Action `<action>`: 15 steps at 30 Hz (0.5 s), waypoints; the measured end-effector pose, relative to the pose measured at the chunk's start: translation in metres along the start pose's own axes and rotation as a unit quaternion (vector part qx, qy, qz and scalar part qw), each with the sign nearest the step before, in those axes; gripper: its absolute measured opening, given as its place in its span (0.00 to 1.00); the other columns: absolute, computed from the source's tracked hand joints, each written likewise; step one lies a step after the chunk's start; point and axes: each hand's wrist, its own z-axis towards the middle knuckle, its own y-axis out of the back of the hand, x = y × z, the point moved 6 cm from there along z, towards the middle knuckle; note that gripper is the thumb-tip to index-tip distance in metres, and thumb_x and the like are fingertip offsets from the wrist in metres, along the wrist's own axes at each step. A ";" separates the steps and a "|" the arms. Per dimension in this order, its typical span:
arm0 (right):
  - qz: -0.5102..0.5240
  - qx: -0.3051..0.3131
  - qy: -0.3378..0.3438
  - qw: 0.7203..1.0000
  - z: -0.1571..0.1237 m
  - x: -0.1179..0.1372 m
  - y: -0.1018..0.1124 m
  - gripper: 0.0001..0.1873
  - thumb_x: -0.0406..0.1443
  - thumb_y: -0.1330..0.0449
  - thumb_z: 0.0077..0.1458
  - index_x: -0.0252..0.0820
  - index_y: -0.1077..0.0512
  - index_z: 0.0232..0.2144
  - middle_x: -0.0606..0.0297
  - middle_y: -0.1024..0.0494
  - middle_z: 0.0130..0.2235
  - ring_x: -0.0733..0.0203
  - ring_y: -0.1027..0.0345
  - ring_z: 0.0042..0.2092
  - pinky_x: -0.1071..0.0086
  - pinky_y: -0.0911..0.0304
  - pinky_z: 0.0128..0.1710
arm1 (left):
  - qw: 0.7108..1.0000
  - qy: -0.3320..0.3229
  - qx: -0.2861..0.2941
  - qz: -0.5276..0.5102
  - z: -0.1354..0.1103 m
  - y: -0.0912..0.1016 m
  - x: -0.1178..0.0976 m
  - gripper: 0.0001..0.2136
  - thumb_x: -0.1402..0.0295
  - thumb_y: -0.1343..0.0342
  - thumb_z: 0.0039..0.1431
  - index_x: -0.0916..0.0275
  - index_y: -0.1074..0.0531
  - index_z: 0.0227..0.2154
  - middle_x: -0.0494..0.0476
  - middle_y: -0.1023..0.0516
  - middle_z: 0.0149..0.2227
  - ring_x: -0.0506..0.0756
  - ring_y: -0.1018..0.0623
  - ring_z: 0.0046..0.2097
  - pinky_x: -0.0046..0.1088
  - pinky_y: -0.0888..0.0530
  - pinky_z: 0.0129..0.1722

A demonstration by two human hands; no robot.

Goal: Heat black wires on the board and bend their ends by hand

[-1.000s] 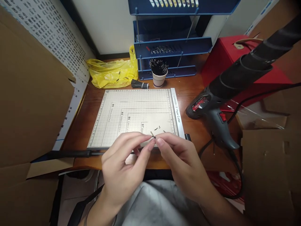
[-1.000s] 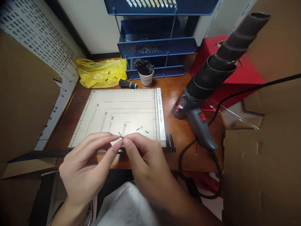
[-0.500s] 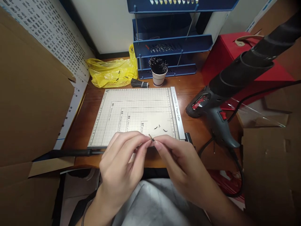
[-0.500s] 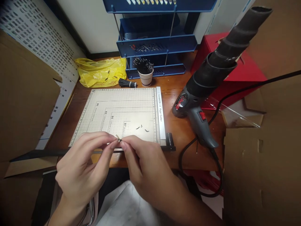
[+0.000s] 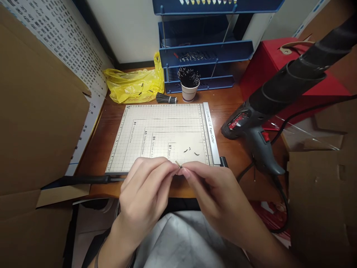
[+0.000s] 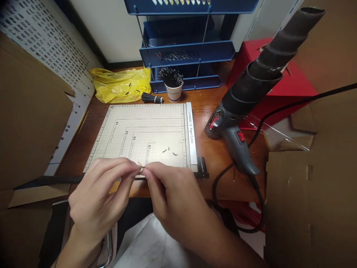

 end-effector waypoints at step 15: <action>-0.041 -0.029 0.094 0.994 -0.002 0.005 0.002 0.11 0.31 0.47 0.69 0.41 0.30 0.33 0.71 0.32 0.28 0.69 0.42 0.28 0.70 0.48 0.29 | 0.996 0.085 -0.001 -0.021 -0.004 0.001 0.000 0.09 0.83 0.43 0.65 0.62 0.28 0.42 0.50 0.23 0.39 0.47 0.23 0.42 0.21 0.26 0.45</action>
